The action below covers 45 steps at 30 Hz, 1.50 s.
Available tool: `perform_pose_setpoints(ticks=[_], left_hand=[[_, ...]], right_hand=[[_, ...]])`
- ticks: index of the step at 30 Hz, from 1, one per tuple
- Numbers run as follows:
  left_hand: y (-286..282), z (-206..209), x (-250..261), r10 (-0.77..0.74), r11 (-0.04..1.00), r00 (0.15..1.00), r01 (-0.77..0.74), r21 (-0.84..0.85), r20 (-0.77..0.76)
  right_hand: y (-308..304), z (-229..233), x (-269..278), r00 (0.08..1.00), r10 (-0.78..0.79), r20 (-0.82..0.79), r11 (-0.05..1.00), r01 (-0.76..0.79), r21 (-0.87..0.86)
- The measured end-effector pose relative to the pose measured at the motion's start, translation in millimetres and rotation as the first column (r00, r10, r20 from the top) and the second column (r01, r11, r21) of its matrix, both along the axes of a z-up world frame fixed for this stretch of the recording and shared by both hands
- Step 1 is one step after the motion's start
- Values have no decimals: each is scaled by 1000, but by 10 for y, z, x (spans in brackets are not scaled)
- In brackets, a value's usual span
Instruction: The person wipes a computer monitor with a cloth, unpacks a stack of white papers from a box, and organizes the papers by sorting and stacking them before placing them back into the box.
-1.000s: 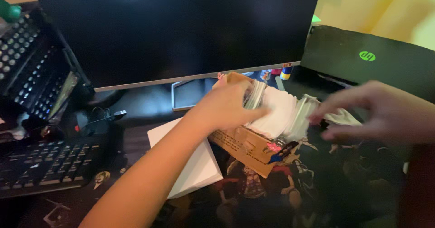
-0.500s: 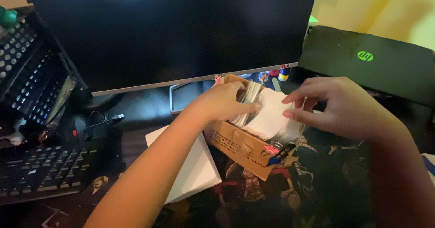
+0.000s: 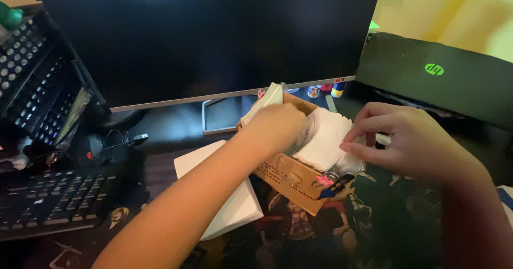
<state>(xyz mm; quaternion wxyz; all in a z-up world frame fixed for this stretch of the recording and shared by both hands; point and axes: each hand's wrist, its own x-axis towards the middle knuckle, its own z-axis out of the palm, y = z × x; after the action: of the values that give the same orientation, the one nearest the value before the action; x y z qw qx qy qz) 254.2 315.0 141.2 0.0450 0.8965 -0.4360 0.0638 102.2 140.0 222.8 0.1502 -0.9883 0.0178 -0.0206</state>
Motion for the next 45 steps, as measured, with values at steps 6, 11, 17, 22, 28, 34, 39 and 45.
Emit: perform_pose_setpoints(ticks=[6,11,17,22,28,34,39,45], left_hand=[[-220,139,-118,27,993,873,-80,-88,-487],[-338,108,-34,26,997,792,-61,-37,-609],[-279,187,-105,120,990,857,-142,-7,-502],[-202,392,-115,119,986,886,-158,-52,-448],[163,510,7,255,937,924,-309,-165,-284],[148,365,-264,178,966,976,-197,-166,-127],[196,408,-208,164,975,969,-188,-122,-183],[266,500,4,39,996,944,-64,-65,-328]], right_hand=[[-206,-125,-18,975,120,188,978,-149,144],[-336,-197,-4,954,163,252,949,-221,225],[-284,-197,61,993,24,114,984,-43,173],[-255,-276,104,929,151,338,949,-232,213],[-302,-373,105,866,237,441,913,-354,203],[-252,-263,156,763,497,413,767,-609,202],[-90,-200,372,760,509,403,848,-523,-85],[-13,-151,569,667,565,485,814,-546,-198]])
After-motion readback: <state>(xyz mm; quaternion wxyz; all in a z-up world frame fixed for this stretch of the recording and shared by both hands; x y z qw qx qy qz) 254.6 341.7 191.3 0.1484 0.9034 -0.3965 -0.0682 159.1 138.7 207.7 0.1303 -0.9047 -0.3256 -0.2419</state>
